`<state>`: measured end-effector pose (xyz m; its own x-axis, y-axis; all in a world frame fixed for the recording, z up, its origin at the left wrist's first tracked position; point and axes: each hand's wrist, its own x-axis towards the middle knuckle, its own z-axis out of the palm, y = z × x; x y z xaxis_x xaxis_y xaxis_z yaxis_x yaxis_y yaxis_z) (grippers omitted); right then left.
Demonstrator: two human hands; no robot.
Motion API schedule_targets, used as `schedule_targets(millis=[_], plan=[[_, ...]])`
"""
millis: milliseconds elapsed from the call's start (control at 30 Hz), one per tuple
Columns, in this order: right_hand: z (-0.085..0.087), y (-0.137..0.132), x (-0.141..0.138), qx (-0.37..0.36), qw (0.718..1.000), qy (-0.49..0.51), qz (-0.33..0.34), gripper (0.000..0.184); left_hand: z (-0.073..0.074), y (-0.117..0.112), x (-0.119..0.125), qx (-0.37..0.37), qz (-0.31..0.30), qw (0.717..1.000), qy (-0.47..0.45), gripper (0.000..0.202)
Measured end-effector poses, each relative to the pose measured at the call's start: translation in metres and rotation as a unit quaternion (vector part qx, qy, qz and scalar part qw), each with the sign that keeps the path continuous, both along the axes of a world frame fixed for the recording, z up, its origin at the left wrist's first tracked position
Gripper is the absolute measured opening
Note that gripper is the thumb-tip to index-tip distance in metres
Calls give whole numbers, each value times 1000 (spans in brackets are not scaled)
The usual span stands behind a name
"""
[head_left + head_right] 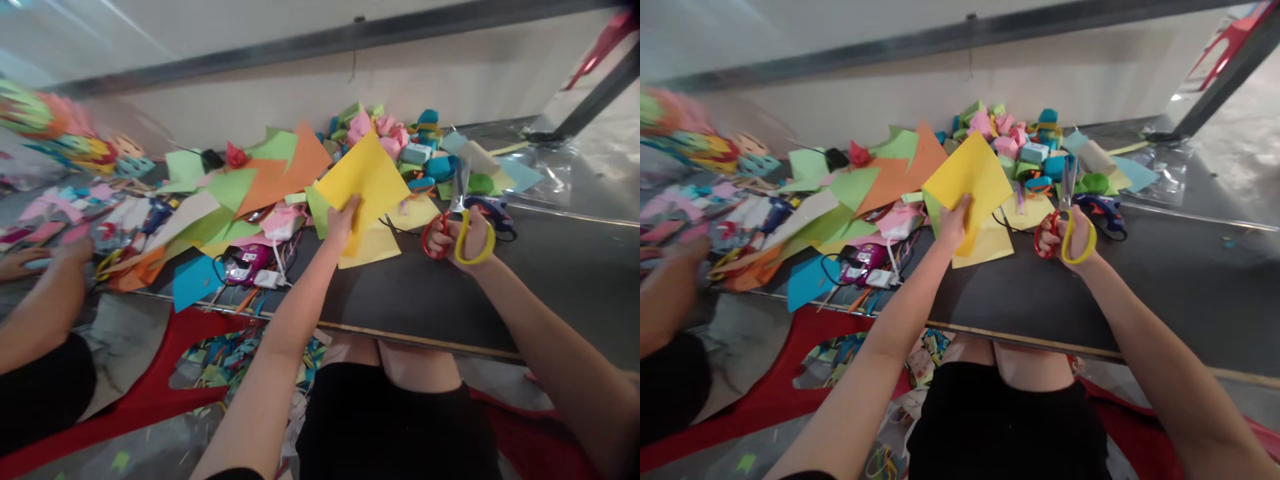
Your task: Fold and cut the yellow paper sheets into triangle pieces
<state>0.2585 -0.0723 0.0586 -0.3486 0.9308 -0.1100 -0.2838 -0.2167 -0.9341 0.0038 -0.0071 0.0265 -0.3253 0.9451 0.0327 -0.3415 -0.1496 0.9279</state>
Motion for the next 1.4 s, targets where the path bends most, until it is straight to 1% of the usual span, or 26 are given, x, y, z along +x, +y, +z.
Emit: schedule_targets(millis=[33, 100, 200, 233, 300, 367, 467, 533, 600, 700, 767, 900, 1000, 1100, 1200, 1400], plan=[[4, -3, 2, -13, 999, 13, 34, 72, 1, 2, -3, 4, 10, 1000, -11, 38], [7, -8, 6, -16, 994, 2, 107, 78, 3, 5, -9, 1, 23, 999, -25, 44], [3, -15, 7, 10, 972, -46, 228, 89, 6, 5, -10, -14, 27, 999, -32, 52], [1, -17, 7, 19, 965, -57, 256, 92, 6, 4, -10, -19, 25, 999, -33, 51], [-1, -18, 3, 30, 956, -67, 284, 94, 4, 4, -10, -24, 20, 999, -29, 47], [0, -18, -2, 35, 954, -67, 292, 95, 0, 5, -11, -19, 25, 999, -13, 45], [-1, -13, -6, 59, 956, -44, 282, 97, -9, 10, -15, 0, 55, 998, 27, 51], [-4, -9, -6, 84, 953, -20, 290, 100, -13, 13, -17, 8, 72, 996, 51, 55], [-8, -6, -5, 101, 948, -6, 303, 102, -14, 13, -17, 7, 76, 995, 68, 55], [-12, -4, -3, 103, 945, -12, 310, 103, -12, 11, -15, -1, 80, 993, 92, 48], [-13, -5, -1, 101, 944, -18, 314, 104, -11, 10, -15, -6, 87, 989, 117, 46], [-12, -6, 1, 89, 946, -35, 308, 106, -13, 12, -15, -4, 85, 981, 175, 48], [-10, -7, 1, 83, 948, -46, 305, 106, -15, 16, -15, 8, 80, 980, 180, 51], [-9, -7, 0, 84, 947, -49, 305, 105, -17, 19, -15, 5, 87, 982, 169, 54], [-7, -7, -1, 86, 944, -54, 313, 104, -18, 20, -16, -6, 87, 982, 168, 51], [-6, -7, -2, 86, 944, -79, 308, 105, -19, 21, -15, 0, 85, 978, 188, 50]])
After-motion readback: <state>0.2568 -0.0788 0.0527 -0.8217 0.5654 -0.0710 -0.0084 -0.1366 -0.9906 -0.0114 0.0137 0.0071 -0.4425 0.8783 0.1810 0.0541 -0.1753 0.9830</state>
